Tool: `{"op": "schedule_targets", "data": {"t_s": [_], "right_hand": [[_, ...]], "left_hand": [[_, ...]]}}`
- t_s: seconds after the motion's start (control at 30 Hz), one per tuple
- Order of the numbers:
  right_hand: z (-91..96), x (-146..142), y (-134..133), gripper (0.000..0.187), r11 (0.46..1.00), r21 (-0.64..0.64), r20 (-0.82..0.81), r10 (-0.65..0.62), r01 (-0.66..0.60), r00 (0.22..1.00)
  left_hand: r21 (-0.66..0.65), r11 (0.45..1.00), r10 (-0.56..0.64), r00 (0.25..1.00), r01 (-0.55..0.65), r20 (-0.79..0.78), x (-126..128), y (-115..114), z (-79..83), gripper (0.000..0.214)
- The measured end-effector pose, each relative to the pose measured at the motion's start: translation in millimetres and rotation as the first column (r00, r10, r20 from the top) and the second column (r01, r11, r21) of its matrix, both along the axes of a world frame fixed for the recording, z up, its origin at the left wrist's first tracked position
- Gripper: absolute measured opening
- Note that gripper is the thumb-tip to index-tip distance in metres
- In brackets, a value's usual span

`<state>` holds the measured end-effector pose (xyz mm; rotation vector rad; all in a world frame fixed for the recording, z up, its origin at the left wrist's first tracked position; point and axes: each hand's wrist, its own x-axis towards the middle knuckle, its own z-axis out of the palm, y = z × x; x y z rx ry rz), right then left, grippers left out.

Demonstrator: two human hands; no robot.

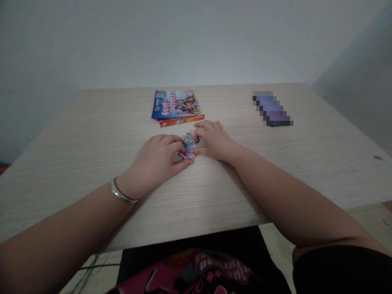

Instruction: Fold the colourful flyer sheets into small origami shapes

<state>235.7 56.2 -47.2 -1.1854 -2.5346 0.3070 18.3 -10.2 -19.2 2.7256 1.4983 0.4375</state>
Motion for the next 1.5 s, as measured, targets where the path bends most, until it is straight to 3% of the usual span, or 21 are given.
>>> {"op": "schedule_targets", "data": {"t_s": [0.17, 0.37, 0.5, 0.57, 0.63, 0.83, 0.97, 1.1, 1.3, 1.5], "right_hand": [[4.5, 3, 5, 0.024, 0.996, 0.018, 0.033, -0.092, 0.091, 0.995], [12.0, 0, -1, 0.017, 0.992, 0.123, -0.127, -0.018, 0.034, 0.992], [13.0, -8, -10, 0.031, 0.992, 0.109, -0.088, 0.076, -0.066, 0.993], [10.6, -12, -16, 0.050, 0.986, 0.023, -0.007, 0.166, -0.166, 0.986], [7.8, -16, -22, 0.067, 0.982, -0.033, 0.047, 0.185, -0.184, 0.982], [7.0, -8, -25, 0.084, 0.989, -0.048, 0.182, 0.146, -0.139, 0.972], [8.1, 0, -20, 0.084, 0.995, -0.053, 0.266, 0.093, -0.082, 0.959], [8.1, 0, -17, 0.080, 0.998, 0.055, 0.288, 0.024, -0.041, 0.957], [7.0, -6, -17, 0.081, 0.989, 0.024, 0.248, 0.135, -0.146, 0.959], [13.1, -2, -23, 0.084, 0.999, 0.042, 0.317, -0.015, 0.002, 0.948]], "left_hand": [[-0.031, 1.000, 0.004, 1.000, -0.004, 0.024, 1, -1, 2.9, 0.032], [0.010, 0.999, -0.032, 0.999, 0.032, 0.038, -6, 7, -2.0, 0.030], [0.040, 0.995, -0.087, 0.996, 0.087, -0.003, -9, 14, -5.9, 0.032], [0.040, 0.994, -0.101, 0.994, 0.103, -0.045, -8, 13, -6.8, 0.035], [0.030, 0.995, -0.094, 0.992, 0.096, -0.080, -6, 9, -7.6, 0.039], [0.005, 0.990, -0.138, 0.976, 0.141, -0.169, -6, -5, -12.1, 0.061], [0.024, 0.984, -0.166, 0.960, 0.176, -0.226, -9, -6, -11.9, 0.054], [0.043, 0.989, -0.129, 0.965, 0.142, -0.228, -8, -7, -9.5, 0.052], [0.021, 0.994, -0.104, 0.969, 0.111, -0.225, -9, -3, -8.9, 0.058], [-0.032, 0.991, -0.132, 0.965, 0.128, -0.228, -12, 0, -8.7, 0.059]]}}
